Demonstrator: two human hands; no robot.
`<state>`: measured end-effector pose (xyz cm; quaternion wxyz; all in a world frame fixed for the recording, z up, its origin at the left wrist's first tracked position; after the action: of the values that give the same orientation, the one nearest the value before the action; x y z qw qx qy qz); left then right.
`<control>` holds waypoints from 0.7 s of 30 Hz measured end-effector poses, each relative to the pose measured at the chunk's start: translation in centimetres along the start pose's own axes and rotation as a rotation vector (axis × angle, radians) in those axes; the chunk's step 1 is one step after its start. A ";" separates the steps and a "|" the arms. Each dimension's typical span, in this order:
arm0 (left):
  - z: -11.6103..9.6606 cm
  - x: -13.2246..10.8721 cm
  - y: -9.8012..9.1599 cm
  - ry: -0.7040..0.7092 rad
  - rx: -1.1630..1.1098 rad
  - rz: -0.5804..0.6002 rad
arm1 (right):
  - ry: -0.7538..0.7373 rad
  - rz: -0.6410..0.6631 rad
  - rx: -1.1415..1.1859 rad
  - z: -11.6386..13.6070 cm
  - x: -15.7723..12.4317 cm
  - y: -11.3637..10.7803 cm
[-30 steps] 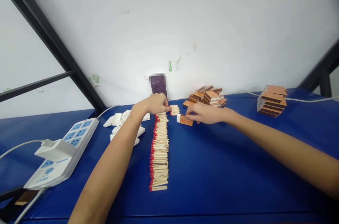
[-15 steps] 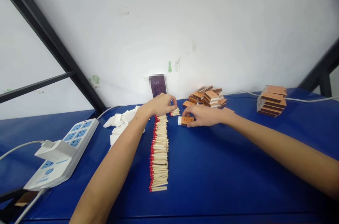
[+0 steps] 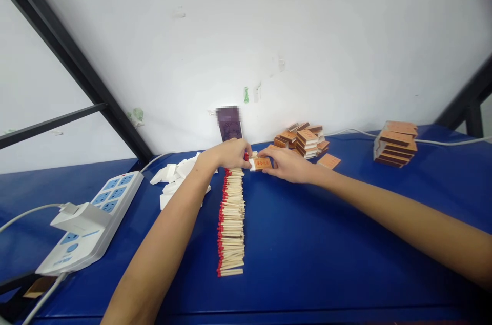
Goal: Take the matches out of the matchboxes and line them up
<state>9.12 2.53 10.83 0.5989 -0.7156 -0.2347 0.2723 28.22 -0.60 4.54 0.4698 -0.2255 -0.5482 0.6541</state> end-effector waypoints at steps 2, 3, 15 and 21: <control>0.1 0.0 0.1 -0.012 0.019 0.006 | 0.010 -0.020 -0.007 0.1 0.0 0.2; 0.1 0.0 0.2 -0.012 0.026 0.007 | 0.012 -0.026 -0.010 0.1 0.0 0.2; 0.3 1.1 1.8 -0.101 0.231 -0.006 | 0.052 -0.043 -0.112 -0.1 0.2 0.9; -0.1 1.2 1.9 -0.143 0.306 0.012 | 0.048 -0.009 -0.194 -0.6 0.3 0.0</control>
<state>10.10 2.98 8.87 0.6809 -0.5964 -0.2282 0.3586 28.56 -0.06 4.47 0.4618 -0.2833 -0.5986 0.5900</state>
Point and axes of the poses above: each hand's wrist, its own x-axis towards the middle knuckle, its own y-axis out of the palm, z = x × y, the point moved 2 cm from there along x, towards the middle knuckle, and after that the axes turned 7 degrees about y, right-handed, at the moved point
